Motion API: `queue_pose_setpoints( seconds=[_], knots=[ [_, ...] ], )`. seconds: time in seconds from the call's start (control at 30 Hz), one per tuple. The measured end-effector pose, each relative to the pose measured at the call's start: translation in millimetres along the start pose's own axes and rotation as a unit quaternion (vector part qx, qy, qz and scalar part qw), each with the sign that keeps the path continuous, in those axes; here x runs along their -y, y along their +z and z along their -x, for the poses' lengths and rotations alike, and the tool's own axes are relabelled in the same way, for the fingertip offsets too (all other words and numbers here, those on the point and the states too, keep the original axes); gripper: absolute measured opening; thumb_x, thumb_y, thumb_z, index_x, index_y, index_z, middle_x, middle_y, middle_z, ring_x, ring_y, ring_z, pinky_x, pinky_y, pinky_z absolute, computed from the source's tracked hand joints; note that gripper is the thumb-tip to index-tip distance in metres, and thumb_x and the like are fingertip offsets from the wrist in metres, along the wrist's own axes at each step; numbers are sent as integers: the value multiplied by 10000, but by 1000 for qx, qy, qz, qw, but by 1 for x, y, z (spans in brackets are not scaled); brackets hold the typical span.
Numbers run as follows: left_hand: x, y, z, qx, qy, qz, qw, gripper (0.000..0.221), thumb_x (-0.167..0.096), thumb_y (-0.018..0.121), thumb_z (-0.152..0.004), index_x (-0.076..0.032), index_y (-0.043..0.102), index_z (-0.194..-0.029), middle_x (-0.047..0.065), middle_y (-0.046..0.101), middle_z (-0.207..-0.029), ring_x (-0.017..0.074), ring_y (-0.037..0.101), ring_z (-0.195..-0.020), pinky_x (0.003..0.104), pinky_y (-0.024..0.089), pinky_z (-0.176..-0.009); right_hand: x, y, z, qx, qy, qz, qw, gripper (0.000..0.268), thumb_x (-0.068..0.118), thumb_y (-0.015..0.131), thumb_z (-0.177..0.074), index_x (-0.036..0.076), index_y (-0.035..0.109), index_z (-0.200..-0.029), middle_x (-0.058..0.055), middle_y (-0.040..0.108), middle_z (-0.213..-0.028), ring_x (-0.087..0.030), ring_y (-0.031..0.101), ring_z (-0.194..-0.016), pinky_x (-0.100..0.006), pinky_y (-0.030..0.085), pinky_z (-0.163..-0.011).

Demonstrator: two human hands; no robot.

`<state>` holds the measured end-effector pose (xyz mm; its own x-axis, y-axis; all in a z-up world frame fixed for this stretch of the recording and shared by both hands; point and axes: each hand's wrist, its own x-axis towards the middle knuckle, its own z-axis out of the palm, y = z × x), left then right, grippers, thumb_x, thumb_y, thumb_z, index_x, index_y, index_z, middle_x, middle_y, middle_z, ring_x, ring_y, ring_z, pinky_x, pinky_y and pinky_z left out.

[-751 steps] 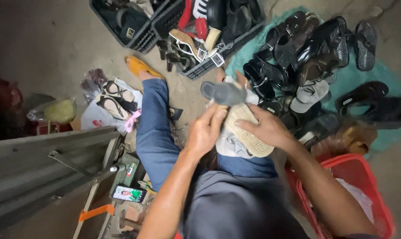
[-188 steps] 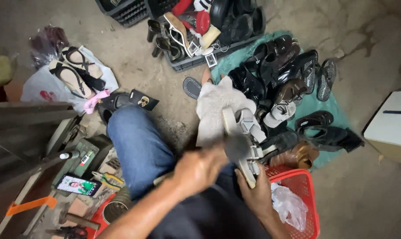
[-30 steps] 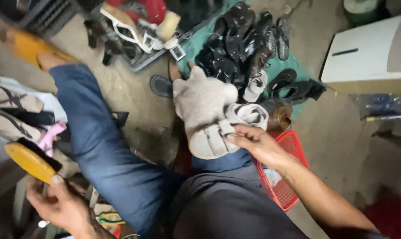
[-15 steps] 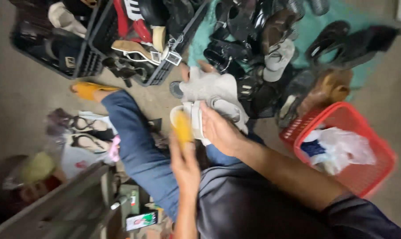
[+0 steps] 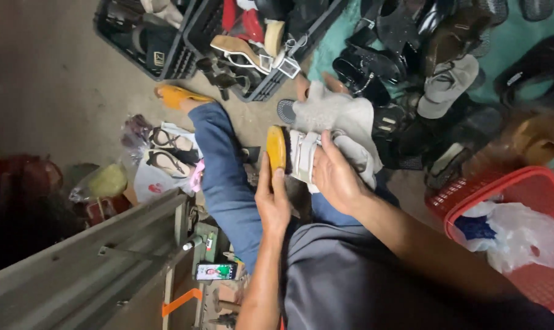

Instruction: A person is repairing a sandal by hammering the sole and brushing it, likely to prepare it for gluing or finishing.

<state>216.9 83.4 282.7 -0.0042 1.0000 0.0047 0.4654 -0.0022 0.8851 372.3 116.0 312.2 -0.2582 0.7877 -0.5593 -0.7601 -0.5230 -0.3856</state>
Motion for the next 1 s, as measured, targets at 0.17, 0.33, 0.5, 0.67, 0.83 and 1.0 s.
queue_pose_setpoints(
  seconds=[0.17, 0.33, 0.5, 0.67, 0.83, 1.0],
  knots=[
    [-6, 6, 16, 52, 9, -25, 998, 534, -214, 718, -951, -113, 595, -1460, 238, 712, -1261, 393, 678, -1172, 445, 562, -972, 12, 15, 13, -52, 22, -56, 997, 825, 648, 414, -955, 4, 499, -1465, -201, 540, -1486, -346, 507, -1377, -491, 330, -1201],
    [0, -2, 8, -23, -28, 16, 999, 473, -177, 735, -945, -41, 648, -1389, 287, 721, -1154, 439, 678, -1113, 476, 585, -886, -7, -22, 2, -18, -4, -107, 994, 416, 628, 505, -1041, 226, 611, -1021, 104, 528, -949, -91, 513, -977, -348, 368, -969],
    [28, -19, -9, 23, -52, -99, 993, 537, -403, 615, -998, -270, 509, -1507, 138, 650, -1148, 270, 628, -946, 387, 501, -781, -6, -46, -3, 257, 44, -272, 926, 800, 555, 357, -1110, -110, 376, -1555, -307, 368, -1606, -387, 286, -1507, -488, 126, -1211],
    [6, -25, -3, 107, 27, -49, 993, 543, -443, 548, -1029, -337, 422, -1547, 82, 616, -1479, 235, 617, -1340, 330, 498, -1063, 5, -22, 8, 331, 55, -338, 879, 803, 407, 509, -1152, -240, 283, -1570, -403, 245, -1618, -509, 247, -1499, -589, 137, -1196],
    [30, -26, -14, 13, -120, -87, 989, 572, -515, 549, -995, -343, 486, -1536, 194, 712, -713, 255, 577, -452, 436, 458, -515, 3, -12, 10, 348, 48, -318, 881, 771, 382, 499, -1178, -240, 234, -1549, -425, 269, -1607, -529, 268, -1500, -594, 166, -1217],
    [59, -13, -17, 28, -41, -90, 995, 556, -507, 555, -1002, -353, 469, -1529, 168, 717, -1089, 357, 719, -859, 472, 550, -749, -2, -23, 2, 289, 19, -242, 926, 759, 409, 597, -1157, -203, 336, -1522, -395, 385, -1571, -492, 367, -1460, -570, 222, -1188]
  ],
)
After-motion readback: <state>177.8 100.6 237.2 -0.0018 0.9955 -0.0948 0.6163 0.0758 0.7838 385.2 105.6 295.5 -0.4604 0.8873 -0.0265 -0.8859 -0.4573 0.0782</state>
